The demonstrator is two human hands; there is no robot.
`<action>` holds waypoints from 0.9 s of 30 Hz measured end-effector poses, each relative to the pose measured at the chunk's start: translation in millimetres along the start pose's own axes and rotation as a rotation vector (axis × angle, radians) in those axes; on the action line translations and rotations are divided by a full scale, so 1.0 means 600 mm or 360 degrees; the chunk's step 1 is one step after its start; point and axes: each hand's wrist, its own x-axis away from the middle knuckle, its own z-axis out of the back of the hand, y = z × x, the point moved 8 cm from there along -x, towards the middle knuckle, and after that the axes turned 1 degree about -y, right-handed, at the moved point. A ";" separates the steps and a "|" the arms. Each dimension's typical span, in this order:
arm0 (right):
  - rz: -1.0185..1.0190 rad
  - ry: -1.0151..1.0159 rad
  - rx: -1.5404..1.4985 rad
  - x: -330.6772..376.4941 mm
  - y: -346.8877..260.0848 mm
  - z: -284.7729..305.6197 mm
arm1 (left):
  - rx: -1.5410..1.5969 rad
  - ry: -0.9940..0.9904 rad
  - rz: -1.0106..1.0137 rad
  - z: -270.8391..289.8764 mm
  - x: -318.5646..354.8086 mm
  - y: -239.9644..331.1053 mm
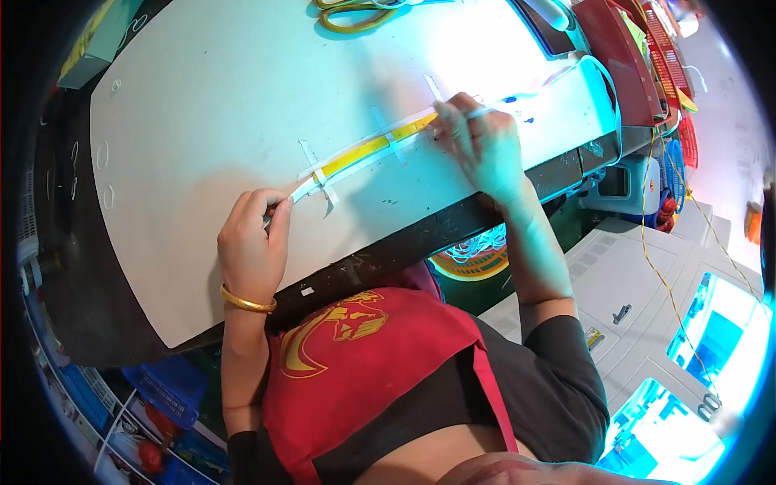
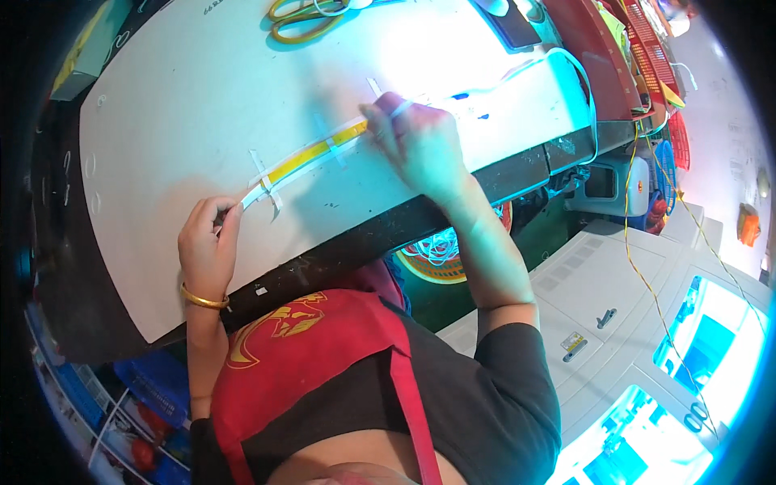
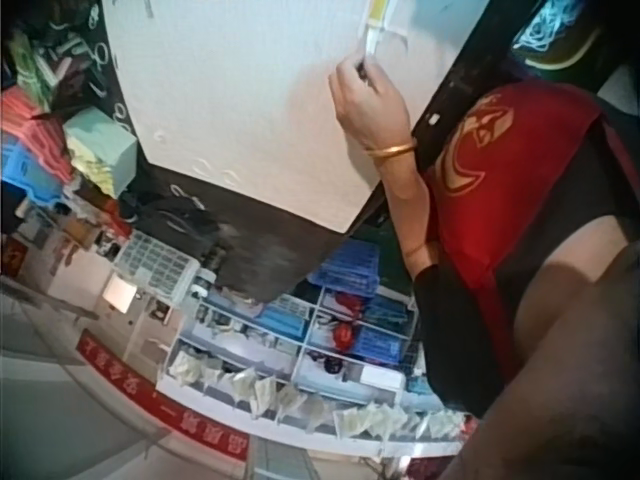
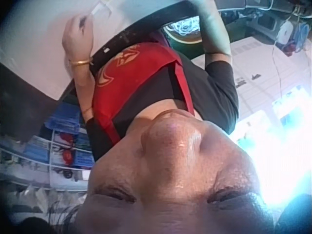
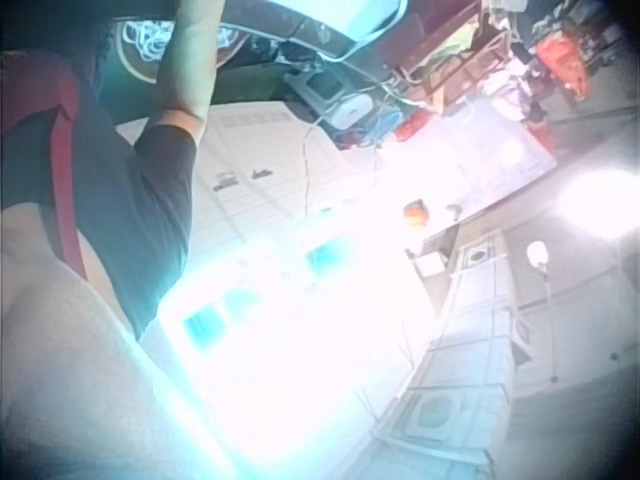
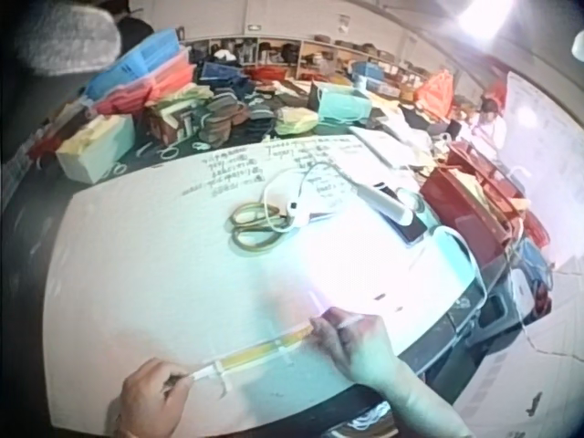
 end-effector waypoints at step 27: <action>0.0267 0.0039 -0.0575 -0.021 -0.119 -0.060 | 0.0180 -0.0071 0.0072 -0.009 -0.026 -0.030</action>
